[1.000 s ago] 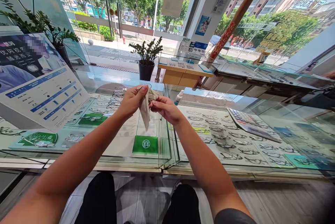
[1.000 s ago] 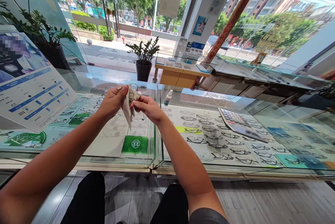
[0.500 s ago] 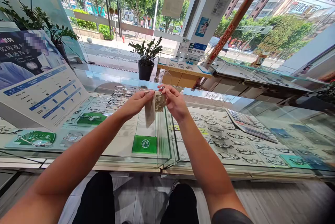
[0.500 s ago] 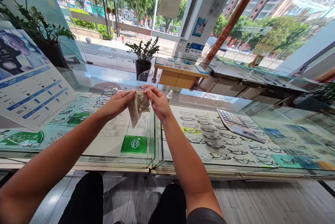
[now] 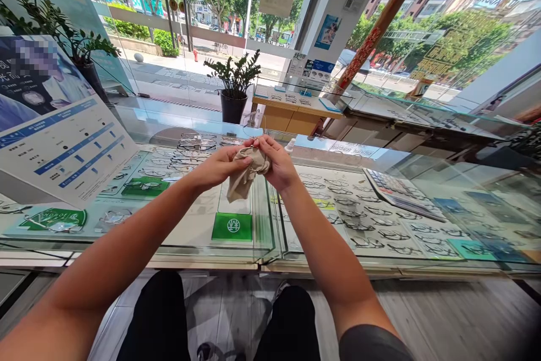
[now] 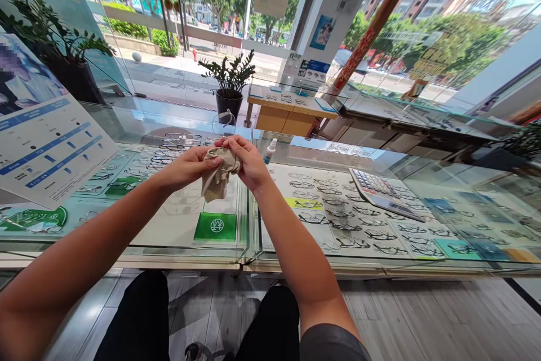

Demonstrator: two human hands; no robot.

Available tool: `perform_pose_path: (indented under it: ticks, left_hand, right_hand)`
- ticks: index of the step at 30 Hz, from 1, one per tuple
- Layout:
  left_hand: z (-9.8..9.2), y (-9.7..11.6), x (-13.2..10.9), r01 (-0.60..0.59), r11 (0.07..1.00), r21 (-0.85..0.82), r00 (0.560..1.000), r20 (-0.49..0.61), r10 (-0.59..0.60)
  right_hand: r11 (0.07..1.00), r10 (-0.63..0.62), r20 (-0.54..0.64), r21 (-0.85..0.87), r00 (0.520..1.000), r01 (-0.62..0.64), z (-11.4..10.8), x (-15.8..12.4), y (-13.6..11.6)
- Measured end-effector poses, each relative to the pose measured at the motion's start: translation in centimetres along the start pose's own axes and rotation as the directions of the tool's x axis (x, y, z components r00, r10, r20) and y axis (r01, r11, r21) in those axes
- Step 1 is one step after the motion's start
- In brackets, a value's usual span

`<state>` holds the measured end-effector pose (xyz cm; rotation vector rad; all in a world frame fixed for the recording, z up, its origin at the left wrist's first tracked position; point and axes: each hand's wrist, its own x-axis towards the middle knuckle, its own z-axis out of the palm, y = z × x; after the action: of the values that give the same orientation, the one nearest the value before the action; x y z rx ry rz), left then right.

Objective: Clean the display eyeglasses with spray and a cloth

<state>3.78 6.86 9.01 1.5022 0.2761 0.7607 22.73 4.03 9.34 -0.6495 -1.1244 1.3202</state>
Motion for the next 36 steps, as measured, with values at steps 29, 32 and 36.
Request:
perform_pose_path:
  ticks: [29,32,36]
  left_hand:
    - [1.4,-1.0,0.3,-0.097,0.992,0.075,0.958,-0.264,0.114]
    - [1.2,-1.1,0.4,-0.088,0.996,0.029,0.964,-0.249,0.092]
    - [1.0,-1.2,0.3,-0.05,0.999,0.006,0.97,-0.238,0.05]
  right_hand:
    - [1.0,-0.006,0.029,-0.012,1.0,0.006,0.3,-0.1,-0.1]
    - [1.0,-0.021,0.059,-0.021,0.998,0.022,0.2,-0.2,-0.3]
    - [0.998,-0.032,0.053,-0.044,0.998,0.034,0.4,-0.3,-0.2]
